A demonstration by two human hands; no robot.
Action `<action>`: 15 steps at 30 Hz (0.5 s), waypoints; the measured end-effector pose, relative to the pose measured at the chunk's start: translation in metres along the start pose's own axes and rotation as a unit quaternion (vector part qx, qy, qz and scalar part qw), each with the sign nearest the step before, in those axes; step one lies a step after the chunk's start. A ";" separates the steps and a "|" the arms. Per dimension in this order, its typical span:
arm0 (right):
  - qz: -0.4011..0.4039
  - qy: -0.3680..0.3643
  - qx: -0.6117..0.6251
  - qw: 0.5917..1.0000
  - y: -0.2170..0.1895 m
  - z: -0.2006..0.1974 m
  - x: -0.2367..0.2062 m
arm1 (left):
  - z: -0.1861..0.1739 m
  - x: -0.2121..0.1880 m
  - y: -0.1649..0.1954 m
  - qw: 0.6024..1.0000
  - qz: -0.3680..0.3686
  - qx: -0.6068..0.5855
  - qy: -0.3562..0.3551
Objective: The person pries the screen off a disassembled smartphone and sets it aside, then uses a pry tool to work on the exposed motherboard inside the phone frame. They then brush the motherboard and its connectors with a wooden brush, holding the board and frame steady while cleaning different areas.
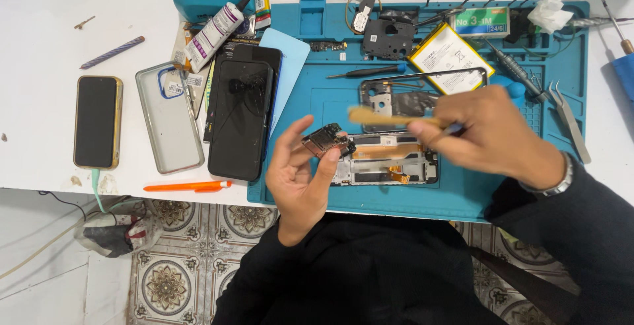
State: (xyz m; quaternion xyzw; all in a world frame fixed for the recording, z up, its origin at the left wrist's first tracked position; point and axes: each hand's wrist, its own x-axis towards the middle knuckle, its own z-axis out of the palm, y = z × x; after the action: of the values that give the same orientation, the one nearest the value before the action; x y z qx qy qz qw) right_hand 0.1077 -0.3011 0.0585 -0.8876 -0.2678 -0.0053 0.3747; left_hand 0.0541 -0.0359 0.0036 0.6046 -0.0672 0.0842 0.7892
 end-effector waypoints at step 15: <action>0.071 -0.145 0.005 0.987 -0.008 -0.009 0.007 | 0.003 0.002 0.026 0.871 0.291 0.393 -0.044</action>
State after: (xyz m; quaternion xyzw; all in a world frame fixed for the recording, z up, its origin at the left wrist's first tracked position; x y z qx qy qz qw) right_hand 0.1114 -0.2997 0.0716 -0.8941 -0.2554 0.1517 0.3353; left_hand 0.0507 -0.0317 0.0295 0.8211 -0.2361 0.3027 0.4225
